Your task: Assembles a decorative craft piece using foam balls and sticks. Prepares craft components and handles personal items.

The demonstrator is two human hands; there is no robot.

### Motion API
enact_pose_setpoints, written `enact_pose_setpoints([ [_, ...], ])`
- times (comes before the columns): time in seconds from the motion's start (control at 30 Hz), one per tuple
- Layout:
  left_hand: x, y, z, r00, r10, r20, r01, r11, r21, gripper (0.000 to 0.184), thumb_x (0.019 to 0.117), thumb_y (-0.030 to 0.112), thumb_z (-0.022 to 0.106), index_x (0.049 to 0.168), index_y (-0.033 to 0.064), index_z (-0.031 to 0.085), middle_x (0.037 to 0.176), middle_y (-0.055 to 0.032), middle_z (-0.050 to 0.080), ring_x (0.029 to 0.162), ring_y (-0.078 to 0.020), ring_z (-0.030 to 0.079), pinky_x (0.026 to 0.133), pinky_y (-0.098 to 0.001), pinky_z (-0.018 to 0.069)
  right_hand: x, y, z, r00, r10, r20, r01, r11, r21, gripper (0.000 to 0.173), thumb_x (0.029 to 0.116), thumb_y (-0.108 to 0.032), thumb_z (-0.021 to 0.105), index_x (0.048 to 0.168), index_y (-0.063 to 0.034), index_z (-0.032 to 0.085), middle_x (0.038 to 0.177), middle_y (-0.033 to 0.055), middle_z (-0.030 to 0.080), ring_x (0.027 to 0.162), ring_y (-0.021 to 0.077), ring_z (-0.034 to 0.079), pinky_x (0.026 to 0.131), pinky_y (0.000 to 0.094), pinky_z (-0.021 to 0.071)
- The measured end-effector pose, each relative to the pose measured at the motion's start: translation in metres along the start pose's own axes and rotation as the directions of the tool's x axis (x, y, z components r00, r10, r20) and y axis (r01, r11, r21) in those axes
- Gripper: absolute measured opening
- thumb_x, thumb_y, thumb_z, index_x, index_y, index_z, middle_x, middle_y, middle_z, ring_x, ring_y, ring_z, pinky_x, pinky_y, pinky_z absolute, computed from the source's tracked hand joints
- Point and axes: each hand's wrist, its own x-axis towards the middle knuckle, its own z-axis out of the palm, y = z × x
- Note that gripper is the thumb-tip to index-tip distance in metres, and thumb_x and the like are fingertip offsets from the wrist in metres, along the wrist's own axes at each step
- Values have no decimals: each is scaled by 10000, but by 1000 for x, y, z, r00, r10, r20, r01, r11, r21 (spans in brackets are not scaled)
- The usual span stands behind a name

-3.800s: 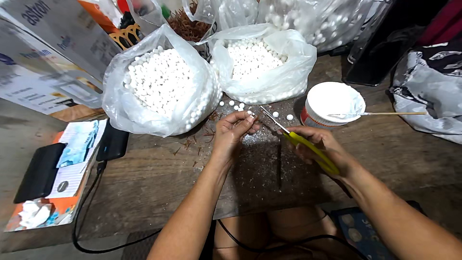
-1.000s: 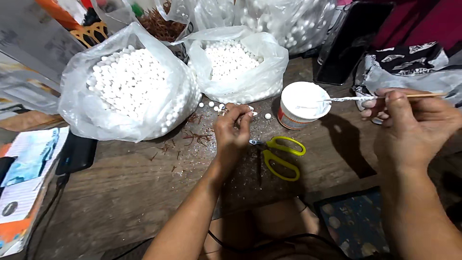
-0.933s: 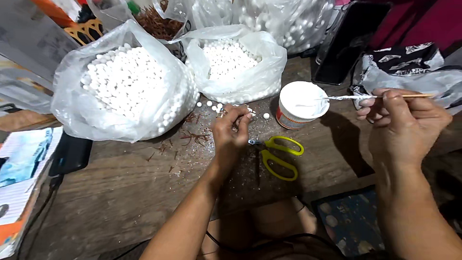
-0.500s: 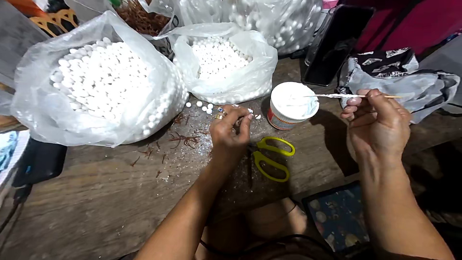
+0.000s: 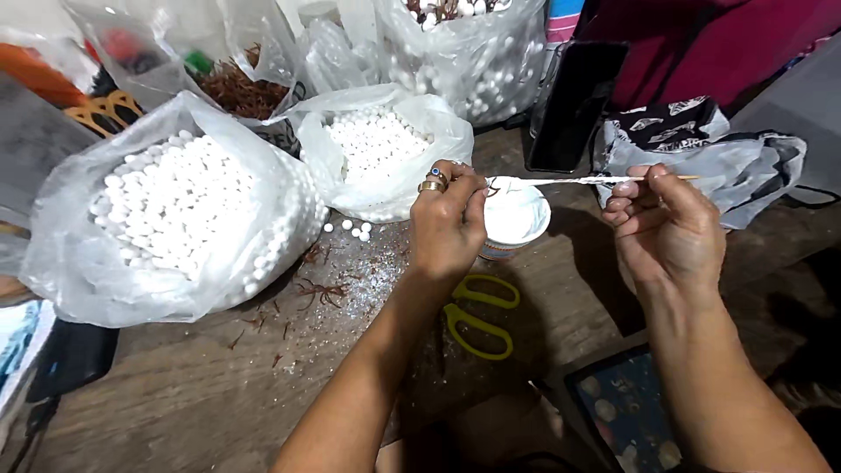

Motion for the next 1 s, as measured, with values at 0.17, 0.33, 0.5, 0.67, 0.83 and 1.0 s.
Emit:
enact_pose_setpoints([
  [0.17,0,-3,7,999,19,37,-20,999,28,91,866,-59,639,838,-70,725,927,-186,669,809,-129,641,724,-178,516,4,3,-4,1000,11,15,-11,1000,21,399,1090,-92,307,911,-104,664,734,-36,713,624,49,675,625,188,583],
  [0.33,0,-3,9,996,41,81,-43,999,26,111,901,-38,622,853,-73,715,913,-173,645,818,-130,628,735,-174,511,8,7,-4,999,32,21,-32,998,45,405,1093,-92,295,904,-105,654,733,-33,717,617,50,677,619,190,585],
  [0.5,-2,-6,11,993,114,44,-116,991,66,118,896,-42,619,865,-78,727,861,-180,663,764,-135,612,681,-175,477,10,8,-6,998,61,21,-62,996,61,416,1097,-100,286,914,-103,659,739,-36,715,625,47,676,630,189,584],
  [0.67,-4,-7,14,989,148,29,-150,983,110,116,899,-39,620,873,-81,725,844,-174,639,745,-137,599,676,-169,474,9,10,-5,997,80,10,-81,994,74,414,1098,-107,301,909,-99,669,735,-30,715,619,51,674,624,188,583],
  [0.83,-4,-9,15,989,143,28,-145,982,119,112,904,-32,624,868,-76,720,843,-170,629,754,-142,608,684,-169,490,8,11,-6,997,76,16,-77,994,75,415,1095,-97,304,899,-98,670,733,-27,716,619,52,677,621,189,586],
  [1.0,-4,-9,15,989,144,19,-145,984,108,117,909,-34,618,863,-83,714,840,-166,615,755,-137,606,683,-161,496,7,13,-9,996,76,37,-78,995,61,422,1096,-100,299,902,-98,674,739,-27,723,625,52,682,626,194,591],
])
